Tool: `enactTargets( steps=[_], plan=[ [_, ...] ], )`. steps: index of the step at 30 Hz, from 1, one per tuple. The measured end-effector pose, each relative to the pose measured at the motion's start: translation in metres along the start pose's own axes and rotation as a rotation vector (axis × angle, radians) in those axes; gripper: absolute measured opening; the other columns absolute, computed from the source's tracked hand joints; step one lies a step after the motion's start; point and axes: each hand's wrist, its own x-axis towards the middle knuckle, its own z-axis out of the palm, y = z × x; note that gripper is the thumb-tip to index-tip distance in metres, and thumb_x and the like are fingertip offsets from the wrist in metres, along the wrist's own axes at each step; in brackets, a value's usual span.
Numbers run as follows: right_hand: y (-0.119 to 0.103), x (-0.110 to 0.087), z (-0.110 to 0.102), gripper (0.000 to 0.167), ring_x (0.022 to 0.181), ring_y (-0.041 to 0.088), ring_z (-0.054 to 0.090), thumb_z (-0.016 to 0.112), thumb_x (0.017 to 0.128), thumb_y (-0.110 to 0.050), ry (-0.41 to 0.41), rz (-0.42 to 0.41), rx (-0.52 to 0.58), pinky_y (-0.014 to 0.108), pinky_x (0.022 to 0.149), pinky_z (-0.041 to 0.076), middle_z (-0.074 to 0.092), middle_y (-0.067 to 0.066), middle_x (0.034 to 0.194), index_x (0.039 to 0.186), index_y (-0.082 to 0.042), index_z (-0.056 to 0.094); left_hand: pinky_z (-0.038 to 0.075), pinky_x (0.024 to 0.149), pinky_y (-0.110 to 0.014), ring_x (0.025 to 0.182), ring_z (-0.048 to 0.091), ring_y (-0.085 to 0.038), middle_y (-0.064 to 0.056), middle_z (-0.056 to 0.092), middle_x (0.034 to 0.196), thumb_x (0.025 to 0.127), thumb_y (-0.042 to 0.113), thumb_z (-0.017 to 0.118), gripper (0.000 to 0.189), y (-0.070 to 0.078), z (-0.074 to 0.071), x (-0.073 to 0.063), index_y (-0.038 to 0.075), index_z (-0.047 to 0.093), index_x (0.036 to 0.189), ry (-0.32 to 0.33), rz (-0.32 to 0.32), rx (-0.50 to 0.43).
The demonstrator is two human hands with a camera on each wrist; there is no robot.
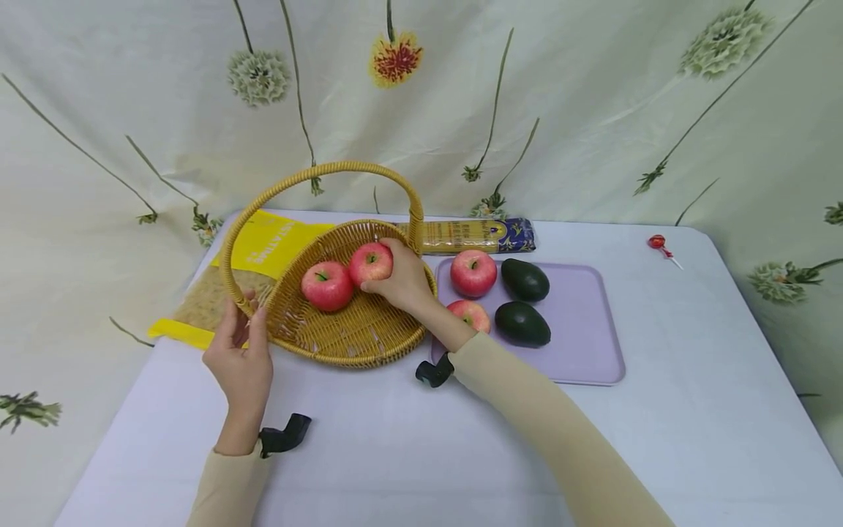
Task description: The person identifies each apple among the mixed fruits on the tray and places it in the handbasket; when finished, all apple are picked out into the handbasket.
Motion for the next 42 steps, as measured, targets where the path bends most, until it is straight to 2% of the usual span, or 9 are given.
enactTargets(
  steps=[6, 10, 22, 26, 34, 42],
  plan=[
    [-0.001, 0.010, 0.007, 0.080, 0.131, 0.028, 0.049, 0.083, 0.077, -0.023, 0.000, 0.021, 0.002, 0.042, 0.108, 0.042, 0.053, 0.013, 0.140, 0.145, -0.010, 0.042, 0.050, 0.082, -0.006, 0.105, 0.067, -0.002, -0.019, 0.069, 0.116, 0.095, 0.009, 0.063, 0.045, -0.001, -0.001, 0.000, 0.017, 0.056, 0.138, 0.000, 0.008, 0.000],
    [0.000, 0.013, 0.009, 0.080, 0.132, 0.030, 0.047, 0.083, 0.078, -0.024, -0.014, 0.040, -0.007, 0.043, 0.109, 0.042, 0.053, 0.014, 0.140, 0.145, -0.010, 0.041, 0.050, 0.081, -0.006, 0.104, 0.067, -0.002, -0.014, 0.070, 0.116, 0.094, 0.008, 0.063, 0.045, -0.001, 0.000, 0.000, 0.017, 0.057, 0.137, 0.003, 0.007, 0.007],
    [0.003, 0.024, 0.013, 0.081, 0.131, 0.030, 0.048, 0.081, 0.080, -0.025, -0.066, 0.030, -0.037, 0.041, 0.108, 0.043, 0.052, 0.016, 0.140, 0.147, -0.006, 0.038, 0.050, 0.081, -0.005, 0.103, 0.065, 0.002, -0.015, 0.070, 0.116, 0.094, 0.008, 0.064, 0.046, -0.002, 0.000, 0.000, 0.014, 0.055, 0.139, -0.001, -0.004, 0.026],
    [0.005, 0.026, 0.015, 0.082, 0.130, 0.030, 0.048, 0.079, 0.082, -0.025, -0.093, 0.029, -0.050, 0.040, 0.106, 0.044, 0.051, 0.017, 0.139, 0.148, -0.006, 0.035, 0.049, 0.082, -0.005, 0.103, 0.065, 0.001, -0.015, 0.070, 0.117, 0.093, 0.006, 0.064, 0.047, -0.002, 0.000, 0.000, 0.011, 0.054, 0.139, 0.000, -0.007, 0.018],
    [0.005, 0.026, 0.018, 0.084, 0.131, 0.031, 0.047, 0.078, 0.083, -0.024, -0.132, 0.034, -0.044, 0.041, 0.106, 0.044, 0.049, 0.019, 0.140, 0.150, -0.007, 0.029, 0.050, 0.082, -0.006, 0.104, 0.066, 0.000, -0.014, 0.070, 0.117, 0.094, 0.009, 0.064, 0.046, -0.002, -0.001, 0.000, 0.016, 0.055, 0.139, 0.012, 0.003, 0.008],
    [0.004, 0.025, 0.017, 0.087, 0.132, 0.032, 0.046, 0.078, 0.083, -0.026, -0.126, 0.056, -0.031, 0.043, 0.108, 0.043, 0.047, 0.019, 0.142, 0.151, -0.008, 0.028, 0.050, 0.082, -0.007, 0.105, 0.067, -0.003, -0.014, 0.070, 0.117, 0.095, 0.010, 0.063, 0.045, -0.002, 0.000, -0.001, 0.014, 0.055, 0.139, 0.006, 0.010, 0.009]
  ],
)
